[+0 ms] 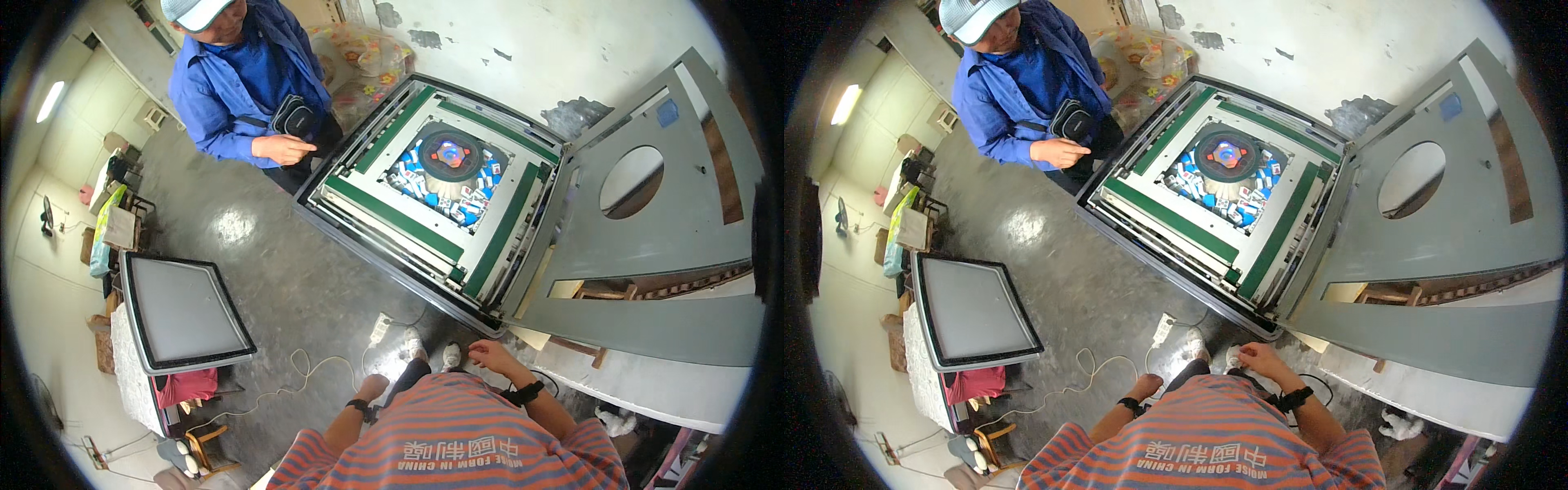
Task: The person assists with repairing a mahjong table by fetching scissors from a drawer and then holding components while another person works on the internal mechanism.
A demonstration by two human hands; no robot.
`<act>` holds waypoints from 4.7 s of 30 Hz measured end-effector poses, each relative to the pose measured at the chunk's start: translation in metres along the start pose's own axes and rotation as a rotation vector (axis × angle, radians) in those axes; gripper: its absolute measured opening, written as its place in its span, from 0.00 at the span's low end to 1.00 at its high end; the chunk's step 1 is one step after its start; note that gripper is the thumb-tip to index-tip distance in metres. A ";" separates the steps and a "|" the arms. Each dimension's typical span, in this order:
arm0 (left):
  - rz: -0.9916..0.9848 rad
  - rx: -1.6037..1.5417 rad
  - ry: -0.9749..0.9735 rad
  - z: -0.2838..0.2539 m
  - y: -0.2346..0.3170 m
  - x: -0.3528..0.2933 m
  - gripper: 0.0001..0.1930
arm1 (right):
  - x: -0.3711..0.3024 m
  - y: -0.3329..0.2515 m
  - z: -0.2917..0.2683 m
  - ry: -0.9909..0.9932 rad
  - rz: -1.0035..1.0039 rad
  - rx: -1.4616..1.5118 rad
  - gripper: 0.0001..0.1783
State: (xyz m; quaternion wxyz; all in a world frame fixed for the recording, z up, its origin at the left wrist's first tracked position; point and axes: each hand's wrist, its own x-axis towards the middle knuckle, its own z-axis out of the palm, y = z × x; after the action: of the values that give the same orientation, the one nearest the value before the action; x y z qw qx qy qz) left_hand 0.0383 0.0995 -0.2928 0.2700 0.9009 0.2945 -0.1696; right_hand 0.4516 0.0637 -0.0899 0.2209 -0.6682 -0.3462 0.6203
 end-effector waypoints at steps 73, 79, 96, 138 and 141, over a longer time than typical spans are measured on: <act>-0.529 -0.812 0.291 0.078 0.027 -0.042 0.08 | 0.030 0.121 -0.010 -0.029 0.344 0.046 0.17; -0.600 -0.730 0.166 0.060 0.035 -0.040 0.08 | 0.020 0.117 -0.011 -0.017 0.358 0.037 0.17; -0.755 -0.729 0.079 0.050 0.041 -0.038 0.16 | 0.035 0.116 -0.010 -0.011 0.368 0.062 0.16; -0.724 -0.629 0.042 0.017 0.083 -0.031 0.15 | 0.034 0.126 -0.009 -0.027 0.381 0.051 0.18; -0.728 -0.614 0.004 0.017 0.082 -0.034 0.17 | 0.038 0.144 -0.007 -0.046 0.396 0.008 0.17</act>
State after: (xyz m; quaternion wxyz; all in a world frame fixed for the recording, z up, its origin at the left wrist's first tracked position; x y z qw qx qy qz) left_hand 0.0607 0.0192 -0.2593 0.4463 0.6180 0.6279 -0.1567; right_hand 0.4848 -0.0029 -0.2185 0.0892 -0.7080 -0.2105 0.6682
